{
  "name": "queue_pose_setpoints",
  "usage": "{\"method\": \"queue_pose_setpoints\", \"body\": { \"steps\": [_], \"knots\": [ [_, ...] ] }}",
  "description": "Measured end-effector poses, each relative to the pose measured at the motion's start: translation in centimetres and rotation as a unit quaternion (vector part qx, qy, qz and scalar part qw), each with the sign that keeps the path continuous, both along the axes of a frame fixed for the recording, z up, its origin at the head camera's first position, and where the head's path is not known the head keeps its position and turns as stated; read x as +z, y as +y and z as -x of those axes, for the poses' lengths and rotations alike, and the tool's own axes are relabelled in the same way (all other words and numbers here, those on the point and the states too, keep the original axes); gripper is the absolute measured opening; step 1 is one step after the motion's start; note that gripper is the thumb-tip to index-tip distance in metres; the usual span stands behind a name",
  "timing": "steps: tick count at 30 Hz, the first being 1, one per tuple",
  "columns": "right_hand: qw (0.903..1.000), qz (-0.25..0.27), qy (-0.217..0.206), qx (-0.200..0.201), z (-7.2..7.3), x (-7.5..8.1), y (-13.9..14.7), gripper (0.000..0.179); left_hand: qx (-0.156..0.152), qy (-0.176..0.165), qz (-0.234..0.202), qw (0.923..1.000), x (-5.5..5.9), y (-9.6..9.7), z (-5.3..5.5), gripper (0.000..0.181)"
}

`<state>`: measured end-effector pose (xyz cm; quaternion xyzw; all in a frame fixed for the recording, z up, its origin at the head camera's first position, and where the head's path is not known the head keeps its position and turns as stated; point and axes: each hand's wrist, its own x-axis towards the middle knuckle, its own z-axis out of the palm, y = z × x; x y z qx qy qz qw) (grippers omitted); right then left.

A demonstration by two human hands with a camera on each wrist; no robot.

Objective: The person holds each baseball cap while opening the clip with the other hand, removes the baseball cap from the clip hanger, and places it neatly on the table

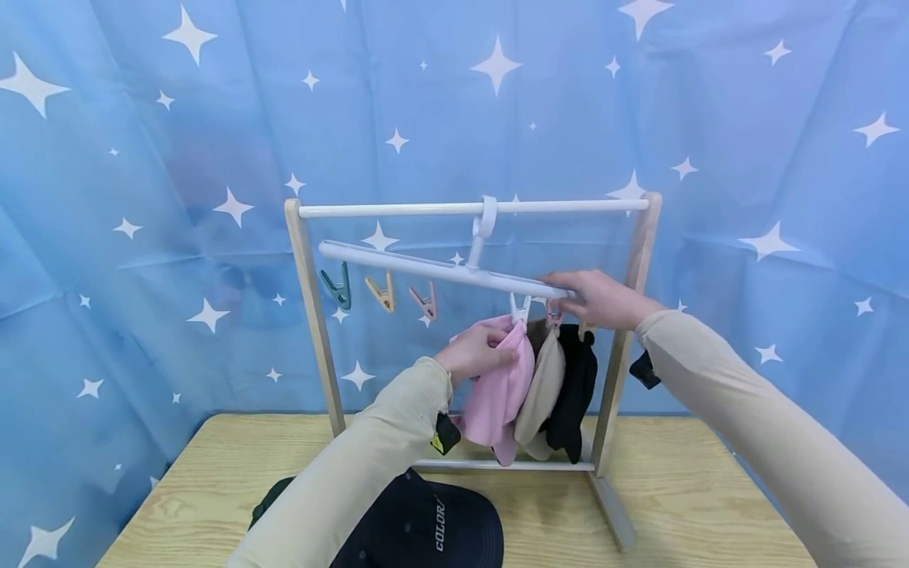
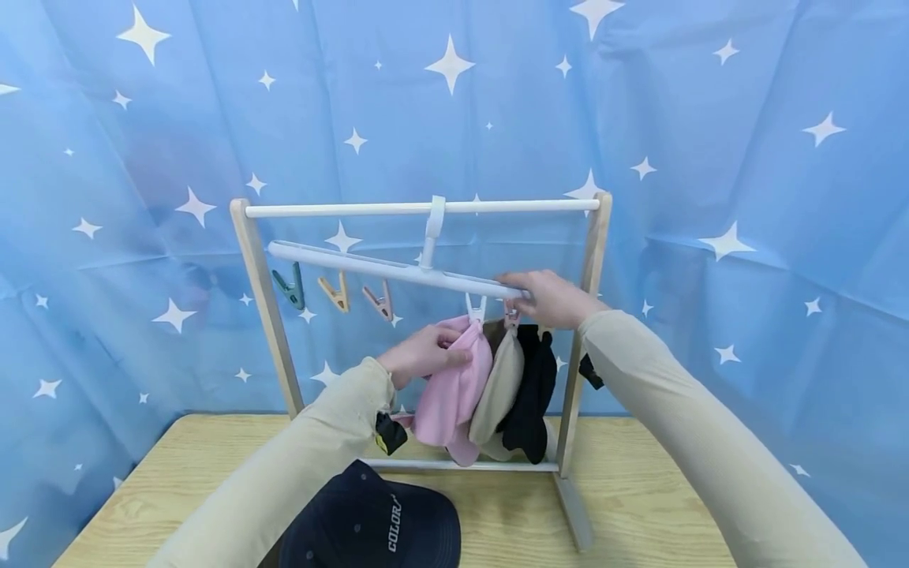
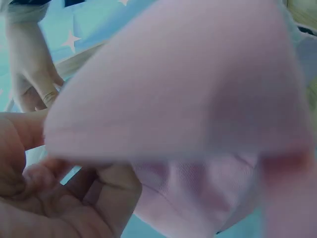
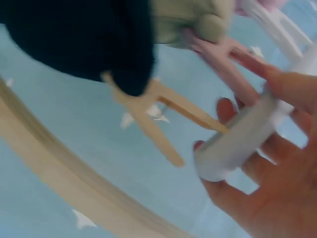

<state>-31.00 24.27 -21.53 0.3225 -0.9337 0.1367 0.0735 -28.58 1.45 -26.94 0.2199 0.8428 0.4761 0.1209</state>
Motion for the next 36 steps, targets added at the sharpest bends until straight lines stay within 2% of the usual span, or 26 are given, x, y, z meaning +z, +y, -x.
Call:
{"method": "queue_pose_setpoints", "body": {
  "steps": [3, 6, 11, 13, 16, 18, 21, 24, 27, 31, 36],
  "knots": [
    [0.9987, 0.017, 0.047, -0.009, 0.1, -1.3, 0.1, 0.041, 0.014, -0.051, -0.016, 0.9985, -0.1, 0.3, 0.2, 0.021],
    [0.9942, 0.041, 0.092, -0.036, 0.0, -2.4, 0.1, 0.039, 0.02, -0.074, -0.03, 0.9966, -0.2, 0.5, 0.3, 0.023],
    [0.9743, 0.083, 0.187, -0.095, -0.8, -3.7, -0.9, 0.025, 0.026, -0.085, -0.04, 0.9952, -0.1, 0.6, 0.1, 0.018],
    [0.9675, 0.1, 0.202, -0.115, -1.4, -4.1, -1.6, 0.016, 0.025, -0.08, -0.032, 0.9959, 0.0, 0.6, 0.0, 0.018],
    [0.9631, 0.115, 0.191, -0.151, -2.2, -4.4, -2.7, 0.011, 0.021, -0.069, -0.022, 0.9971, 0.1, 0.7, -0.1, 0.019],
    [0.9613, 0.119, 0.174, -0.178, -2.4, -4.3, -3.5, 0.018, 0.014, -0.065, -0.014, 0.9977, 0.2, 0.6, 0.0, 0.021],
    [0.9605, 0.093, 0.162, -0.207, -2.4, -3.9, -4.5, 0.032, -0.01, -0.064, -0.007, 0.9978, 0.3, 0.3, 0.2, 0.021],
    [0.9614, 0.074, 0.149, -0.219, -2.3, -3.5, -5.3, 0.048, -0.037, -0.067, 0.002, 0.9971, 0.5, 0.0, 0.4, 0.023],
    [0.9603, 0.083, 0.12, -0.238, -2.3, -2.9, -5.9, 0.057, -0.051, -0.068, 0.013, 0.9962, 0.7, -0.1, 0.5, 0.025],
    [0.957, 0.107, 0.066, -0.261, -2.2, -2.2, -6.1, 0.057, -0.06, -0.068, 0.028, 0.9955, 0.9, -0.4, 0.5, 0.028],
    [0.9559, 0.13, 0.015, -0.263, -1.9, -1.7, -6.2, 0.055, -0.061, -0.069, 0.039, 0.995, 1.1, -0.7, 0.7, 0.03]
  ]
}}
